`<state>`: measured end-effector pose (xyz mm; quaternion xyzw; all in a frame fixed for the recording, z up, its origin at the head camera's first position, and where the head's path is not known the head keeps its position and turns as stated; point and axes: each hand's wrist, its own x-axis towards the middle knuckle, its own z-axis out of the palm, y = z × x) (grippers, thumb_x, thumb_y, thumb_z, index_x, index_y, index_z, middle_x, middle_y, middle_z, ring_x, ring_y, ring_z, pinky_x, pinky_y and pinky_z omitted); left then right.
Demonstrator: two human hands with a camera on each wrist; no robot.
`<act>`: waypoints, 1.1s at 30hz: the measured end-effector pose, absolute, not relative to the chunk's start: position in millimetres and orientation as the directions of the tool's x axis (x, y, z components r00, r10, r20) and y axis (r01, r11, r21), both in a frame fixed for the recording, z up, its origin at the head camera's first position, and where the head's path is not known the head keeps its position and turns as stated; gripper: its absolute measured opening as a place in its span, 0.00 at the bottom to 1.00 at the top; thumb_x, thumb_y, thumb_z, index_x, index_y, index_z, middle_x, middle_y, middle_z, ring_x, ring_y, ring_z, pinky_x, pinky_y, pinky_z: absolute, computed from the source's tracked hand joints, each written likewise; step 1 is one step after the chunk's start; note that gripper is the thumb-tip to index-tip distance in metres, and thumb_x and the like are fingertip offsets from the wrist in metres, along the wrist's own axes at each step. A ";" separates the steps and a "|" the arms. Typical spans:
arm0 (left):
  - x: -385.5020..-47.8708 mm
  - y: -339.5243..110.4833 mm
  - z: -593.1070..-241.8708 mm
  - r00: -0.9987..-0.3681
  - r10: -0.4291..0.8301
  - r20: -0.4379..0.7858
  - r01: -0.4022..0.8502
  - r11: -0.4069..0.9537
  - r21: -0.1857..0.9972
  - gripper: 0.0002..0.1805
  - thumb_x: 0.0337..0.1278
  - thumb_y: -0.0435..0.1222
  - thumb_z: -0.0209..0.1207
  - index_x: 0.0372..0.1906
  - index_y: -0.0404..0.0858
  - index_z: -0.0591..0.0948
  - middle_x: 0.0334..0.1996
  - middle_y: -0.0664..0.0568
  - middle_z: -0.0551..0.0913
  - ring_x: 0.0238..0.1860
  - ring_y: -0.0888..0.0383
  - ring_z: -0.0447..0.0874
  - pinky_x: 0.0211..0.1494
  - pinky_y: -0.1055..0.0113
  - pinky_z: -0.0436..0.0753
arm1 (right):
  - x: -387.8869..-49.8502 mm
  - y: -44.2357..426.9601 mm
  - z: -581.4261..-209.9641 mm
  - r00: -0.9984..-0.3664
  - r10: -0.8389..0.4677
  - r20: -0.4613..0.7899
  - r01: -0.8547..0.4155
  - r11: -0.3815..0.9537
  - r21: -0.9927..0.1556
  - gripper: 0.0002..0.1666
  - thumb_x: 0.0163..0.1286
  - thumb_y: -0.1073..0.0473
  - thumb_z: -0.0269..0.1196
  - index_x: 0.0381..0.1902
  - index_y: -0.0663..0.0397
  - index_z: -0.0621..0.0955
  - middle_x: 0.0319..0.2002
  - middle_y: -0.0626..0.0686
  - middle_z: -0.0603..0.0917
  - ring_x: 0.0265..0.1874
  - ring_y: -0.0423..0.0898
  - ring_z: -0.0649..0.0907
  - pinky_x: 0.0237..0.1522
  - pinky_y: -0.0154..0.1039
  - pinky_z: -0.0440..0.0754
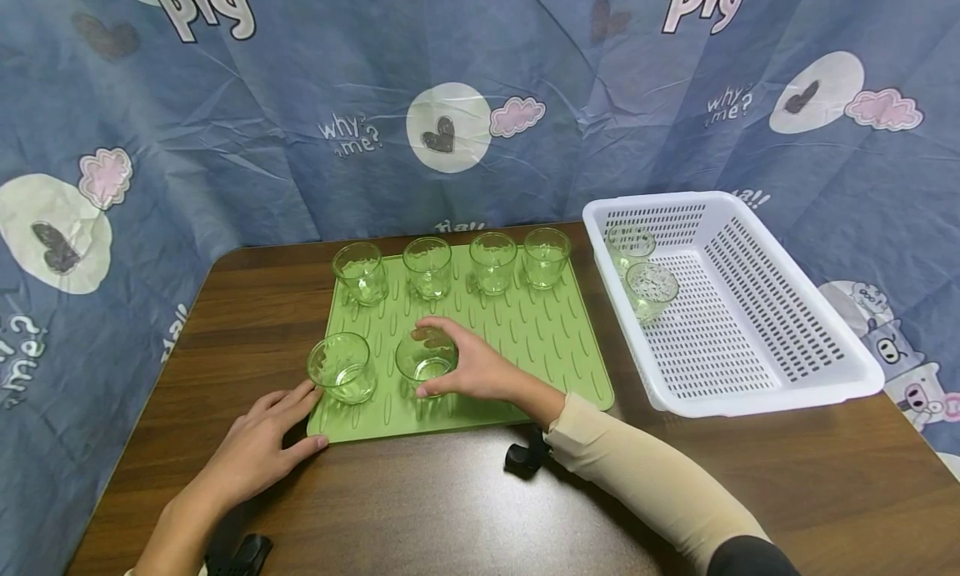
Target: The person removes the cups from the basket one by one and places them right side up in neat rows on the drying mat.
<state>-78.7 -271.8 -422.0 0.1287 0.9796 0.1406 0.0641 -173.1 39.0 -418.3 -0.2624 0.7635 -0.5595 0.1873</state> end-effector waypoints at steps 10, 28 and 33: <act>-77.8 -272.5 -421.6 -0.959 0.268 -0.090 0.231 0.926 0.298 0.40 0.60 0.54 0.64 0.72 0.38 0.69 0.73 0.39 0.66 0.68 0.36 0.65 0.57 0.28 0.66 | -174.0 37.8 -421.8 -0.790 -0.613 -0.006 -0.176 0.235 -0.956 0.59 0.48 0.62 0.79 0.75 0.50 0.62 0.69 0.50 0.74 0.63 0.53 0.78 0.69 0.53 0.71; -79.3 -272.3 -422.3 -0.959 0.270 -0.092 0.232 0.926 0.296 0.40 0.60 0.54 0.64 0.72 0.38 0.70 0.73 0.38 0.66 0.68 0.33 0.64 0.57 0.28 0.66 | -173.0 41.5 -419.3 -0.774 -0.634 0.001 -0.227 0.276 -0.934 0.58 0.49 0.58 0.79 0.75 0.51 0.61 0.68 0.53 0.75 0.63 0.53 0.78 0.68 0.51 0.72; -79.3 -272.1 -421.7 -0.959 0.270 -0.084 0.235 0.926 0.296 0.40 0.60 0.54 0.64 0.72 0.38 0.70 0.73 0.38 0.67 0.68 0.34 0.65 0.58 0.28 0.67 | -172.8 43.4 -418.0 -0.783 -0.621 -0.037 -0.234 0.348 -0.908 0.59 0.50 0.53 0.79 0.76 0.41 0.60 0.71 0.54 0.71 0.69 0.55 0.73 0.70 0.56 0.69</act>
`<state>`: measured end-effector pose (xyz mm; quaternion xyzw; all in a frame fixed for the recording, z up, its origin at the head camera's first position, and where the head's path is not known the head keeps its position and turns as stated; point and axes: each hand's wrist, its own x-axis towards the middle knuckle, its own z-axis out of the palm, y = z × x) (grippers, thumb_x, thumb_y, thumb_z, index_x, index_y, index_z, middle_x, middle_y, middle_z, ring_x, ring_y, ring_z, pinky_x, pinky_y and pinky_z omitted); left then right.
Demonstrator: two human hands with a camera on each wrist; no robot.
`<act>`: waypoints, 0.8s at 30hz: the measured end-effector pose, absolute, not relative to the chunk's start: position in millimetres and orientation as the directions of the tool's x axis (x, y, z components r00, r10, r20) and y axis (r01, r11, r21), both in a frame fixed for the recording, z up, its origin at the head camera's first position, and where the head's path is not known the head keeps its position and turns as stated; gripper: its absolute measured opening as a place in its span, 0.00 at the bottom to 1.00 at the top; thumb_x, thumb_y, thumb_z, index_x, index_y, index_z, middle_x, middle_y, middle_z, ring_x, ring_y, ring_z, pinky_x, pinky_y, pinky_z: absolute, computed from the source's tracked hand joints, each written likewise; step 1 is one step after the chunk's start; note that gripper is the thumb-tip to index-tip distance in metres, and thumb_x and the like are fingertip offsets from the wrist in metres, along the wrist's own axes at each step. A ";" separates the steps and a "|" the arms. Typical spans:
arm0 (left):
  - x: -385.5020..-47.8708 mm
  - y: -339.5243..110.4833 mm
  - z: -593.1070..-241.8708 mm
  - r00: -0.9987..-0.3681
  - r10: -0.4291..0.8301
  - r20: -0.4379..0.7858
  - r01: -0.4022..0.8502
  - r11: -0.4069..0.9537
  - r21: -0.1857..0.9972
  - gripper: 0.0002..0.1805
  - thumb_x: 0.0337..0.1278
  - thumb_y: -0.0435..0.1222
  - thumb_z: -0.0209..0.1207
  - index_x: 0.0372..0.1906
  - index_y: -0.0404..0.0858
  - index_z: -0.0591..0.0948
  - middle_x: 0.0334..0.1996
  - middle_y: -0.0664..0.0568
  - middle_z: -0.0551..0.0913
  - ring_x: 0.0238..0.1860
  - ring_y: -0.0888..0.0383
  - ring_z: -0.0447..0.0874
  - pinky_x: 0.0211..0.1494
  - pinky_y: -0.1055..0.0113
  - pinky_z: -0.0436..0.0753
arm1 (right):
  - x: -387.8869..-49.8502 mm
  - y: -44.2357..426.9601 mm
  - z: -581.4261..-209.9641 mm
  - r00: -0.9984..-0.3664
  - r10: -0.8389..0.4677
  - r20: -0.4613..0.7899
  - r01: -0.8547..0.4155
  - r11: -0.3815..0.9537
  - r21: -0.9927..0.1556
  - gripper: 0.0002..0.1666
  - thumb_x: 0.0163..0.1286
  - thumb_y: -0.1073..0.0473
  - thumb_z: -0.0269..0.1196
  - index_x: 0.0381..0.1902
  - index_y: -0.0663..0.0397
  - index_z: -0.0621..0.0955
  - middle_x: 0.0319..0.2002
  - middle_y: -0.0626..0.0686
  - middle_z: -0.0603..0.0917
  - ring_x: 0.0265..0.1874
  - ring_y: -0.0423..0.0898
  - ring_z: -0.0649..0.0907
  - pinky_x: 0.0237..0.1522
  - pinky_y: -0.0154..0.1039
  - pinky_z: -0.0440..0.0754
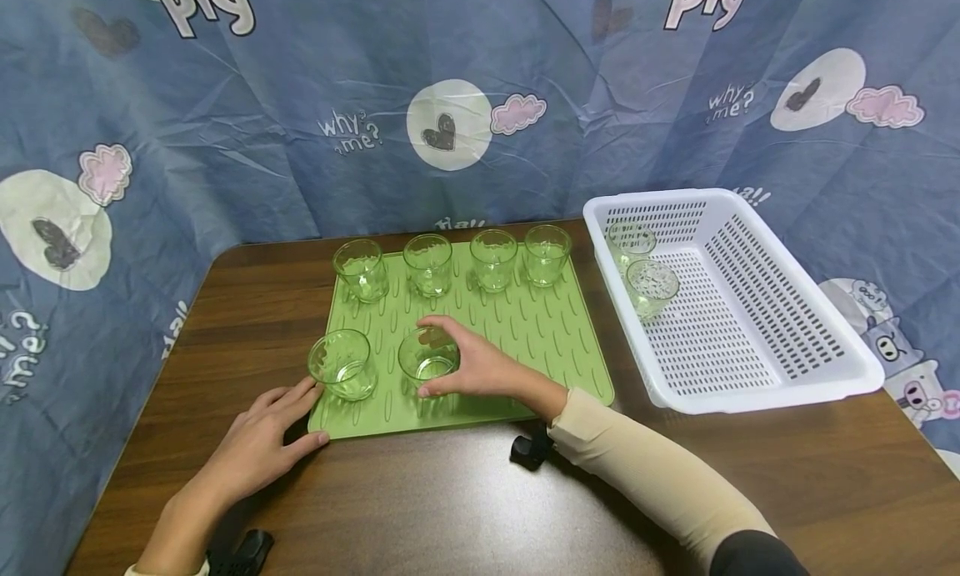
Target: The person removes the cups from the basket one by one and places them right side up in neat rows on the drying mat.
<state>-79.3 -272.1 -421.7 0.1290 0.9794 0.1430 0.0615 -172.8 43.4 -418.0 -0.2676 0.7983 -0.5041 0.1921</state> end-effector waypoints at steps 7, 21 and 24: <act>-80.2 -272.0 -421.2 -0.958 0.274 -0.081 0.239 0.925 0.295 0.40 0.60 0.53 0.64 0.72 0.38 0.70 0.73 0.38 0.67 0.67 0.33 0.65 0.58 0.29 0.67 | -172.7 43.0 -417.1 -0.775 -0.631 -0.018 -0.253 0.336 -0.907 0.60 0.50 0.54 0.79 0.76 0.45 0.59 0.71 0.53 0.71 0.68 0.54 0.74 0.70 0.55 0.70; -79.8 -272.0 -422.1 -0.957 0.276 -0.090 0.240 0.926 0.292 0.40 0.60 0.54 0.64 0.72 0.38 0.70 0.73 0.38 0.66 0.68 0.34 0.65 0.57 0.28 0.67 | -172.0 41.2 -416.7 -0.783 -0.622 -0.017 -0.246 0.334 -0.910 0.60 0.49 0.56 0.80 0.76 0.46 0.60 0.70 0.51 0.73 0.68 0.53 0.73 0.71 0.55 0.68; -80.1 -271.9 -422.1 -0.957 0.275 -0.096 0.237 0.927 0.292 0.40 0.60 0.54 0.64 0.72 0.38 0.70 0.73 0.38 0.66 0.68 0.34 0.65 0.57 0.28 0.67 | -173.0 41.5 -417.4 -0.785 -0.619 -0.015 -0.251 0.340 -0.906 0.60 0.49 0.55 0.80 0.76 0.45 0.60 0.69 0.50 0.73 0.68 0.52 0.74 0.70 0.55 0.69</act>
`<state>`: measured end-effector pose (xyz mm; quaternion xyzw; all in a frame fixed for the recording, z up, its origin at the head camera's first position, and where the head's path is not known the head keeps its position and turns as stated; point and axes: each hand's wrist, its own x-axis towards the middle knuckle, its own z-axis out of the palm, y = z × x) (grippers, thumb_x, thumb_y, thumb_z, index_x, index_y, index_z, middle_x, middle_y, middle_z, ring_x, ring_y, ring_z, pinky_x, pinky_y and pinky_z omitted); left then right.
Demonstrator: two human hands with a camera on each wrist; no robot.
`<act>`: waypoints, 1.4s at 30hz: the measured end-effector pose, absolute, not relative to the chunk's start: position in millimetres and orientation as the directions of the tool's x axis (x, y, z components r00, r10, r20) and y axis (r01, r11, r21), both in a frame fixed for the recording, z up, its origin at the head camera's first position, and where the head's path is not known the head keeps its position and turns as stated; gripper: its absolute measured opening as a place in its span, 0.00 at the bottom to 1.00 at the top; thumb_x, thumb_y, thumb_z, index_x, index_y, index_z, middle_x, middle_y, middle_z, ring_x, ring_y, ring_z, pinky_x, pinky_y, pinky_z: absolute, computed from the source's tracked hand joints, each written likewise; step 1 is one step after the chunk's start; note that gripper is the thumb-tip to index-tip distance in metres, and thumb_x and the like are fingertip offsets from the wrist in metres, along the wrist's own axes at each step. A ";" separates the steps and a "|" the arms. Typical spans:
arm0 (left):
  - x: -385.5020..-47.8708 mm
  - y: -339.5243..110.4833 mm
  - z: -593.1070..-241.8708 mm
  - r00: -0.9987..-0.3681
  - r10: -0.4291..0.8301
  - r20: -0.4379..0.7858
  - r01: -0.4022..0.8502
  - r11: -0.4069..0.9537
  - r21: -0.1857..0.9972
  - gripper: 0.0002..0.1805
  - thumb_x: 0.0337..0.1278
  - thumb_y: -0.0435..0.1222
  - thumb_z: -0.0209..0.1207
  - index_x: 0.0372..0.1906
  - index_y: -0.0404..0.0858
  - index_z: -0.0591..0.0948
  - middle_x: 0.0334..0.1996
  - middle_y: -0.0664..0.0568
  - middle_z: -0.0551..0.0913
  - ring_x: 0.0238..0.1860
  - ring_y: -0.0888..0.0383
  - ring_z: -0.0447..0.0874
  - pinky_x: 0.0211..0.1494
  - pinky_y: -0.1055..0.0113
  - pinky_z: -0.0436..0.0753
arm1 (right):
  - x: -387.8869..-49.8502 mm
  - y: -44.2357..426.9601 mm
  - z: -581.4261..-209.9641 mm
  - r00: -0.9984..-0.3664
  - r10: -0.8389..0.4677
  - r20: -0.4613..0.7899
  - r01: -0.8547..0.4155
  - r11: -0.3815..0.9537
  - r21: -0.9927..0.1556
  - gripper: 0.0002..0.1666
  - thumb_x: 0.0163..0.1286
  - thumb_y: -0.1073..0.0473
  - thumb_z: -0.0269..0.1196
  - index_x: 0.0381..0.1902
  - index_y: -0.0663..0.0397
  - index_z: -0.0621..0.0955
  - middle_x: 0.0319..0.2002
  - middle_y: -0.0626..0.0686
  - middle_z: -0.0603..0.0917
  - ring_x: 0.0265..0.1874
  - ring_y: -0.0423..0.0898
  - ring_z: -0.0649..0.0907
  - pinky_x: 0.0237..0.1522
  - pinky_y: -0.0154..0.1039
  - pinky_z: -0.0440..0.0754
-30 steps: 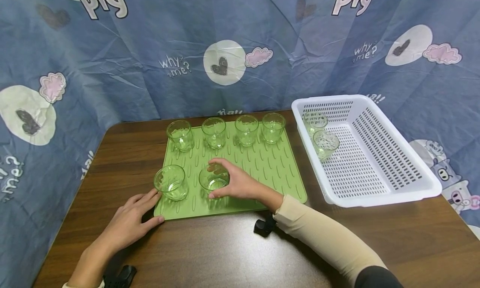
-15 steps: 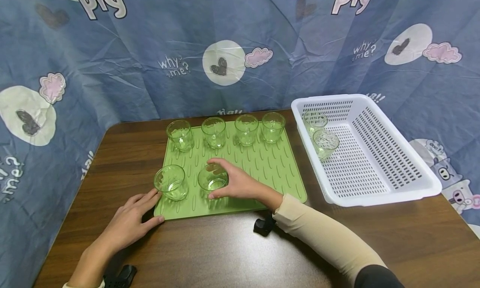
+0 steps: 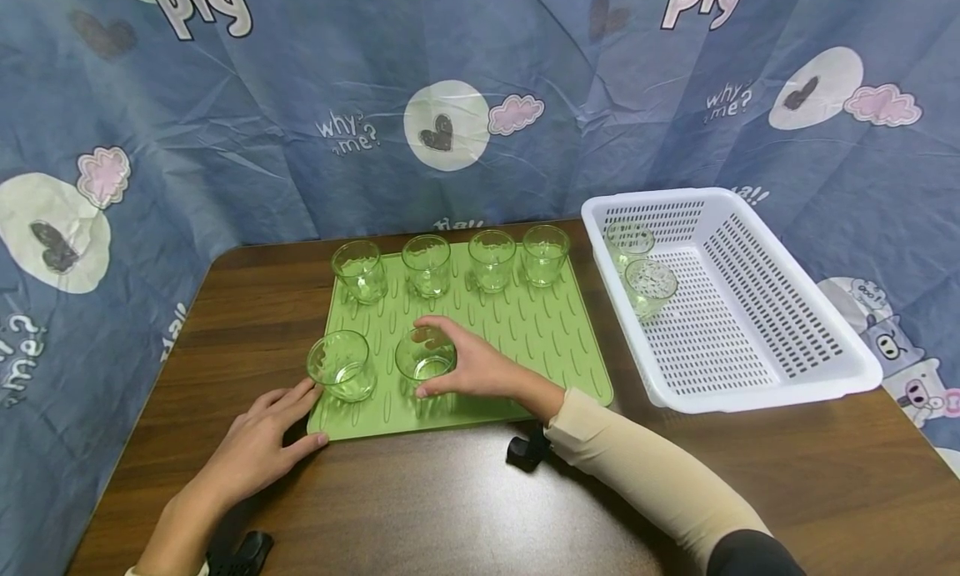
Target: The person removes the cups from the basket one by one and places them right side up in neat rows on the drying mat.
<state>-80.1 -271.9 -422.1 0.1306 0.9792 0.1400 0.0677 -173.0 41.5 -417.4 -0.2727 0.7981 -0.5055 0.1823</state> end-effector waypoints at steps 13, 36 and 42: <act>-80.5 -271.6 -420.4 -0.956 0.271 -0.109 0.229 0.928 0.295 0.40 0.60 0.55 0.63 0.72 0.38 0.69 0.73 0.38 0.66 0.68 0.34 0.64 0.58 0.27 0.66 | -175.9 42.9 -418.6 -0.790 -0.613 -0.020 -0.249 0.351 -0.902 0.67 0.47 0.54 0.81 0.78 0.40 0.55 0.74 0.53 0.67 0.71 0.54 0.70 0.72 0.56 0.66; -82.0 -272.6 -423.0 -0.954 0.280 -0.105 0.241 0.929 0.282 0.41 0.60 0.54 0.64 0.72 0.38 0.70 0.73 0.37 0.66 0.67 0.34 0.65 0.56 0.29 0.68 | -143.9 99.2 -351.8 -0.778 -0.566 0.274 -0.573 0.458 -0.680 0.48 0.62 0.48 0.70 0.75 0.51 0.63 0.74 0.54 0.66 0.75 0.53 0.65 0.76 0.54 0.61; -81.6 -272.9 -421.2 -0.954 0.282 -0.105 0.243 0.927 0.284 0.40 0.60 0.55 0.63 0.72 0.38 0.69 0.73 0.37 0.66 0.68 0.33 0.64 0.57 0.28 0.67 | -143.4 133.5 -329.9 -0.780 -0.530 0.333 -0.599 0.480 -0.641 0.46 0.63 0.52 0.70 0.74 0.55 0.64 0.73 0.56 0.68 0.74 0.53 0.66 0.75 0.54 0.63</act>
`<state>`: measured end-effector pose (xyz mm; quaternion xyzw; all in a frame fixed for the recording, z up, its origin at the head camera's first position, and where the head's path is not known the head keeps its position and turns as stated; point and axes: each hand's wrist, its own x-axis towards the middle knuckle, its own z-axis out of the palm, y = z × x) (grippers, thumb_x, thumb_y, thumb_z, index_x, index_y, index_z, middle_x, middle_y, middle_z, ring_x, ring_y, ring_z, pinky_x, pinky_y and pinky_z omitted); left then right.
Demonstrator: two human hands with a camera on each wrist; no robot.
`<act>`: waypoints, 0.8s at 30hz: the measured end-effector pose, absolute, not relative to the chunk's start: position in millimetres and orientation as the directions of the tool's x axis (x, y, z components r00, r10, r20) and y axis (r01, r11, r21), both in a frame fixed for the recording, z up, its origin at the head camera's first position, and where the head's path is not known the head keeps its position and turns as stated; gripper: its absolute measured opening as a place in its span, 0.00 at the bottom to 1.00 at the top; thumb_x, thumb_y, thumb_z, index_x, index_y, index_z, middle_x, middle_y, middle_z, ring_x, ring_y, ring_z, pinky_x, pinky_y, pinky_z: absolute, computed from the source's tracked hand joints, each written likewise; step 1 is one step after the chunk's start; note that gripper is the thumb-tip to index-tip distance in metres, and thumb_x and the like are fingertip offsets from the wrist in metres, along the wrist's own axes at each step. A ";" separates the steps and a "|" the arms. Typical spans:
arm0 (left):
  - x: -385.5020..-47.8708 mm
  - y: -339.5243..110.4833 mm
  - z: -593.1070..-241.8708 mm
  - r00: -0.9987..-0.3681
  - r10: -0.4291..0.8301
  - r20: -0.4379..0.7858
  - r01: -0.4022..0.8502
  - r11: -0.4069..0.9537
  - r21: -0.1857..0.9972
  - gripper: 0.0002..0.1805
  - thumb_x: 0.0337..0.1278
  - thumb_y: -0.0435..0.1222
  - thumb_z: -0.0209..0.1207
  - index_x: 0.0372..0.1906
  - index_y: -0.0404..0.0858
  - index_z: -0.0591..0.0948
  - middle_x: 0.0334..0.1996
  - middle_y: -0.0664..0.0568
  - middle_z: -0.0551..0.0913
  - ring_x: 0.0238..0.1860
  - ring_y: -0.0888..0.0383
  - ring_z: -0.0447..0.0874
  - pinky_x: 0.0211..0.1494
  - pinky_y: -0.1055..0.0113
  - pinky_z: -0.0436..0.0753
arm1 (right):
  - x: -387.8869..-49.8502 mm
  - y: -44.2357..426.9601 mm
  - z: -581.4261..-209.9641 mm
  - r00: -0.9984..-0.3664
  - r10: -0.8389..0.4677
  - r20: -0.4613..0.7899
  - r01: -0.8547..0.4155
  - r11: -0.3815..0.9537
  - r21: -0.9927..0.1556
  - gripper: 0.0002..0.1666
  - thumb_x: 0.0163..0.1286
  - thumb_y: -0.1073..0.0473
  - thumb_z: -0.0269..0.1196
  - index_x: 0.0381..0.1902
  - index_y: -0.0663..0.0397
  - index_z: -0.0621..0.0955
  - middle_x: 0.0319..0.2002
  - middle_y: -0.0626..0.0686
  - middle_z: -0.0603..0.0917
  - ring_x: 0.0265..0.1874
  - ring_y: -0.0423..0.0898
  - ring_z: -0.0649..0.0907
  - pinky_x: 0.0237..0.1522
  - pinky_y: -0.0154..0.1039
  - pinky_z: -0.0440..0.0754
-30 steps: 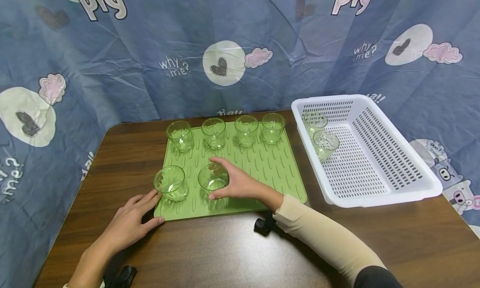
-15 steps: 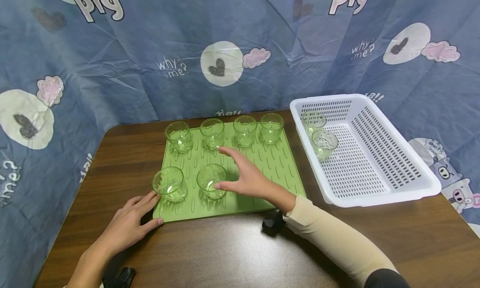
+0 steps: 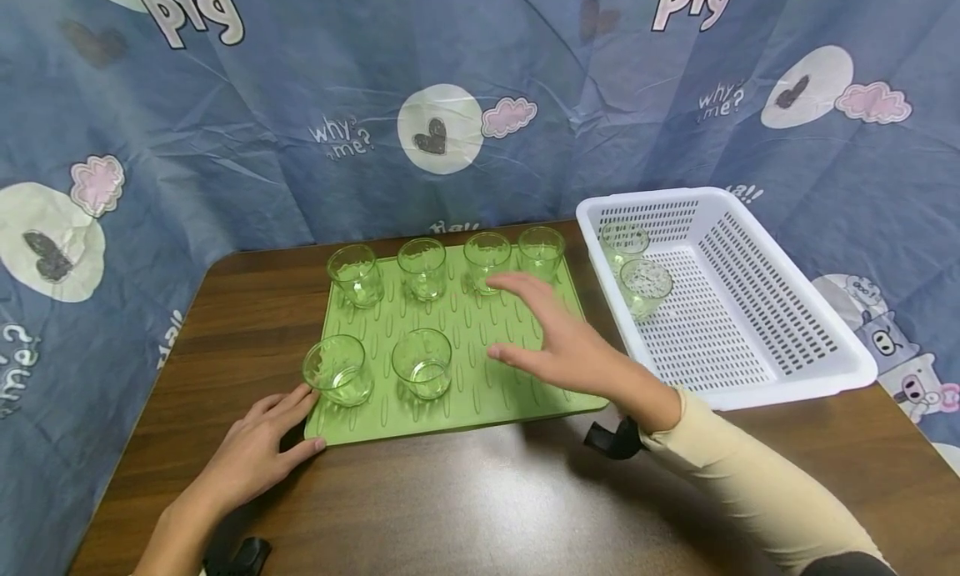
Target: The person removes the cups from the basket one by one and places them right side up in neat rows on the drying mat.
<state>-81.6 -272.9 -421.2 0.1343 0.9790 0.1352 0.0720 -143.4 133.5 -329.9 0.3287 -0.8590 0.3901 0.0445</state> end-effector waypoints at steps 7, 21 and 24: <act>-81.7 -273.6 -422.4 -0.954 0.277 -0.110 0.236 0.927 0.292 0.40 0.60 0.55 0.64 0.72 0.38 0.70 0.73 0.38 0.66 0.67 0.33 0.64 0.57 0.28 0.67 | -146.1 183.3 -318.6 -0.837 -0.424 0.346 -0.535 0.501 -0.680 0.43 0.62 0.61 0.70 0.72 0.58 0.66 0.71 0.59 0.70 0.70 0.56 0.70 0.68 0.57 0.71; -83.0 -274.7 -422.1 -0.953 0.283 -0.103 0.243 0.925 0.293 0.40 0.60 0.55 0.63 0.72 0.38 0.70 0.73 0.37 0.66 0.67 0.32 0.64 0.57 0.27 0.67 | -173.5 271.7 -303.8 -0.956 -0.182 0.228 -0.292 0.573 -0.765 0.35 0.69 0.61 0.64 0.71 0.61 0.67 0.68 0.62 0.72 0.60 0.38 0.74 0.54 0.16 0.71; -82.9 -274.5 -422.0 -0.953 0.281 -0.109 0.240 0.926 0.293 0.41 0.60 0.56 0.63 0.72 0.38 0.70 0.73 0.38 0.66 0.67 0.32 0.64 0.56 0.27 0.67 | -181.3 282.7 -306.1 -0.972 -0.159 0.172 -0.234 0.595 -0.769 0.35 0.70 0.60 0.64 0.72 0.60 0.66 0.68 0.62 0.71 0.62 0.43 0.74 0.52 0.16 0.72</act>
